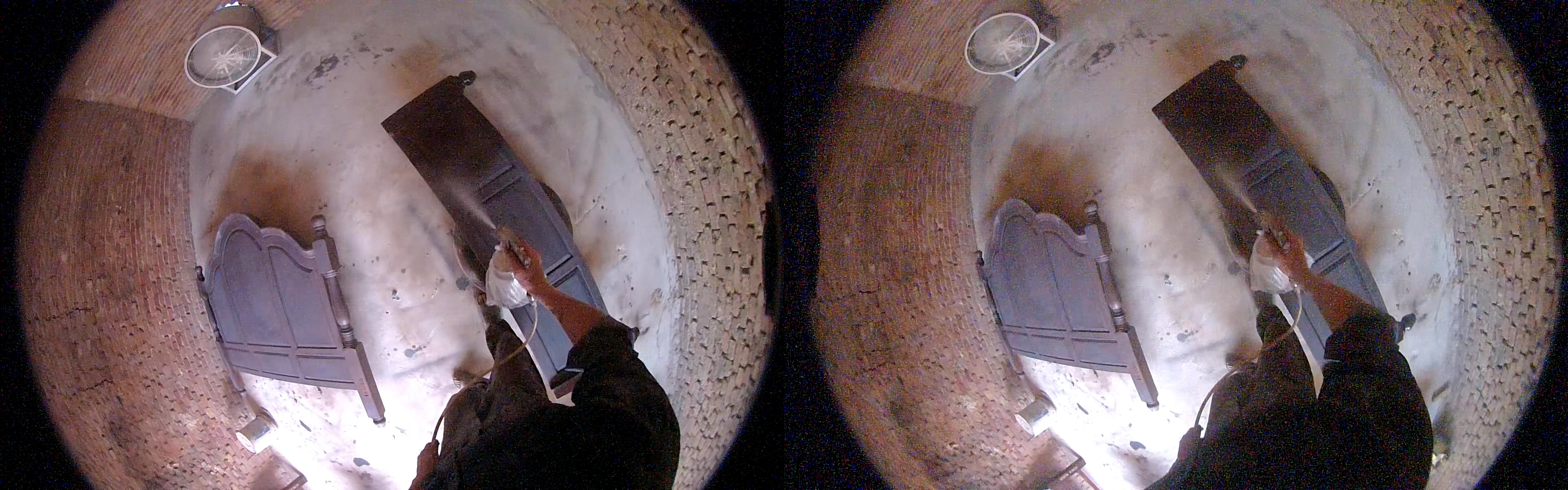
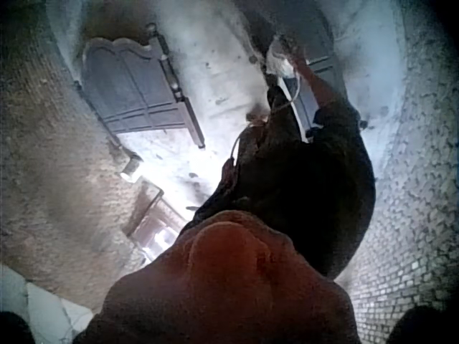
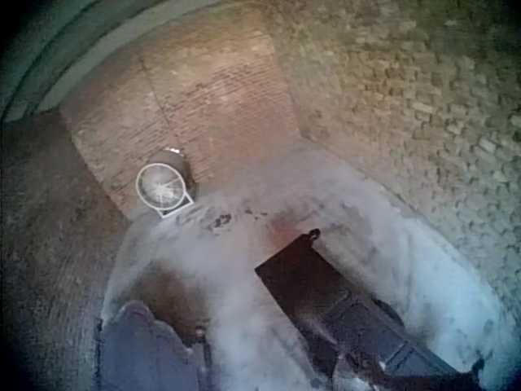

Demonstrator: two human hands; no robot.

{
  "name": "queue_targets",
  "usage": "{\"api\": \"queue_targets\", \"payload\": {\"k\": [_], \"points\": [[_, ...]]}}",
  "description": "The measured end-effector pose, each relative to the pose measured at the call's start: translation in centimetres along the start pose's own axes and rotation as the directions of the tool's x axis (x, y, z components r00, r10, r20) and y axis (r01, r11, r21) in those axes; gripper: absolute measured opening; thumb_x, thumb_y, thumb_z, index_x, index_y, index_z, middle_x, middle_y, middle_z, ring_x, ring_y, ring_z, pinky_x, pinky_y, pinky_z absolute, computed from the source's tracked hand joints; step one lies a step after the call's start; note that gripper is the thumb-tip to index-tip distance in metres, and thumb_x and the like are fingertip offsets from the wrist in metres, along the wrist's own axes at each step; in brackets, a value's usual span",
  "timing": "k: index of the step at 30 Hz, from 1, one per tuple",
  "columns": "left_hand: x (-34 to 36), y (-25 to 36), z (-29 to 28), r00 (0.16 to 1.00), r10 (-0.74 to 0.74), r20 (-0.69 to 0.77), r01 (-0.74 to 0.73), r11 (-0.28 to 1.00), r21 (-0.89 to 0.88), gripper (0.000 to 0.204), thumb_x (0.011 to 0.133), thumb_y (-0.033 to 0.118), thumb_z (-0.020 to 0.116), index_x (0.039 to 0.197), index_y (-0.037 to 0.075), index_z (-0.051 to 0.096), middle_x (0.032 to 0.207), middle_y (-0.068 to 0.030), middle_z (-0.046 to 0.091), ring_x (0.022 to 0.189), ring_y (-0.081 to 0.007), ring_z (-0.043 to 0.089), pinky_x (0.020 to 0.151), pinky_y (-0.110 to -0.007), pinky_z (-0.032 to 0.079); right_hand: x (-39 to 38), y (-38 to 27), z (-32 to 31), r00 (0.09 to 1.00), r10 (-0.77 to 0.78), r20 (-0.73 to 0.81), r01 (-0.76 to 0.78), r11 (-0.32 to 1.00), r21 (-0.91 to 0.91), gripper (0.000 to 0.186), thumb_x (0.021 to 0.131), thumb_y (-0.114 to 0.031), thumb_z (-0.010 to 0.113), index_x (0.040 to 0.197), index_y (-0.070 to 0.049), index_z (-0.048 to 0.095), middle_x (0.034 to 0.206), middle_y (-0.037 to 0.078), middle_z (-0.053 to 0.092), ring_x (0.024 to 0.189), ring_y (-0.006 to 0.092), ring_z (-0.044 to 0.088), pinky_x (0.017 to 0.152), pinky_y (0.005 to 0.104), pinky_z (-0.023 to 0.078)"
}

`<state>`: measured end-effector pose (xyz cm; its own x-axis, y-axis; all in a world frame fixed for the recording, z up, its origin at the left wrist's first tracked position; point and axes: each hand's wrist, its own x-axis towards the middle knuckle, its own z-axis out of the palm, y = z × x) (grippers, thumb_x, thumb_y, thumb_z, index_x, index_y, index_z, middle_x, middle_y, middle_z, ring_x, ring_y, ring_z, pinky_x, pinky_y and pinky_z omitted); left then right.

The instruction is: The person applies a finish to wooden bed frame components using a spray gun and then prepares a mixture in a metal container by pouring from various cans and stirring with a piece of sandpaper.

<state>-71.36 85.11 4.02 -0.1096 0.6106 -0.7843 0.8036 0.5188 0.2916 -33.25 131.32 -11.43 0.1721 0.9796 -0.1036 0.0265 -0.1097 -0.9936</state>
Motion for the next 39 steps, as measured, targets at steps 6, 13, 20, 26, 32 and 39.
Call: {"api": "queue_targets", "payload": {"k": [6, 13, 20, 26, 32, 39], "points": [[-0.6, -0.8, -0.6, 0.998, 0.041, 0.056, -0.046, 0.994, 0.103, 0.034, 0.101, 0.033, 0.043, 0.106, 0.003, 0.057, 0.090, -0.0207, 0.063, 0.085, -0.0423, 0.064, 0.070, -0.053, 0.051, -2.1, 1.9, -1.4, 0.993, 0.110, -0.036, -0.113, 0.988, -0.106, 0.028, 0.091, -0.012, 0.066, 0.118, -0.007, 0.063, 0.101, 0.008, 0.069, 0.081, 0.0179, 0.063, 0.068, 0.0335, 0.051], [0.1, -0.1, -0.6, 0.994, 0.054, 0.094, -0.054, 0.999, 0.001, 0.039, 0.094, 0.038, 0.056, 0.113, 0.004, 0.057, 0.104, -0.0197, 0.063, 0.092, -0.0415, 0.064, 0.073, -0.051, 0.051, -0.1, -2.2, -5.9, 0.891, -0.358, -0.279, 0.159, 0.821, -0.548, 0.027, 0.098, -0.021, 0.058, 0.121, -0.006, 0.060, 0.091, 0.014, 0.066, 0.082, 0.0224, 0.065, 0.072, 0.0336, 0.050], [-0.1, -1.7, 0.3, 0.996, 0.048, 0.074, -0.043, 0.997, -0.065, 0.035, 0.096, 0.032, 0.054, 0.114, 0.002, 0.056, 0.102, -0.0214, 0.063, 0.093, -0.0412, 0.064, 0.074, -0.050, 0.052, -4.8, -0.5, -5.5, 0.972, 0.229, -0.057, -0.208, 0.944, 0.256, 0.036, 0.096, -0.018, 0.063, 0.129, -0.006, 0.058, 0.103, 0.003, 0.067, 0.085, 0.0125, 0.062, 0.073, 0.0292, 0.050], [-1.0, -4.8, 2.1, 0.994, 0.093, 0.061, -0.096, 0.995, 0.041, 0.032, 0.101, 0.031, 0.045, 0.111, 0.002, 0.056, 0.097, -0.0199, 0.064, 0.088, -0.0419, 0.064, 0.073, -0.051, 0.052, -8.6, -0.1, -5.2, 0.937, 0.335, 0.097, -0.344, 0.934, 0.099, 0.038, 0.095, -0.016, 0.065, 0.131, -0.006, 0.058, 0.109, 0.002, 0.067, 0.086, 0.0143, 0.062, 0.071, 0.0307, 0.053], [-0.7, -8.2, 3.9, 0.992, 0.005, 0.129, 0.003, 0.998, -0.060, 0.038, 0.103, 0.037, 0.040, 0.113, 0.005, 0.058, 0.093, -0.0214, 0.066, 0.088, -0.0429, 0.064, 0.072, -0.052, 0.050, -9.1, 0.3, -8.2, 0.977, -0.128, -0.170, 0.063, 0.938, -0.342, 0.033, 0.095, -0.020, 0.063, 0.125, -0.008, 0.058, 0.097, 0.008, 0.068, 0.085, 0.0192, 0.065, 0.071, 0.0355, 0.053], [-2.2, -10.8, 6.5, 0.982, -0.057, 0.180, 0.091, 0.978, -0.185, 0.047, 0.105, 0.045, 0.032, 0.115, 0.008, 0.060, 0.099, -0.0225, 0.067, 0.096, -0.0447, 0.062, 0.077, -0.052, 0.049, -11.1, 1.1, -8.5, 0.962, 0.118, -0.245, -0.124, 0.992, -0.009, 0.039, 0.099, -0.018, 0.057, 0.137, -0.010, 0.051, 0.100, 0.006, 0.067, 0.084, 0.0190, 0.063, 0.071, 0.0342, 0.051]]}}
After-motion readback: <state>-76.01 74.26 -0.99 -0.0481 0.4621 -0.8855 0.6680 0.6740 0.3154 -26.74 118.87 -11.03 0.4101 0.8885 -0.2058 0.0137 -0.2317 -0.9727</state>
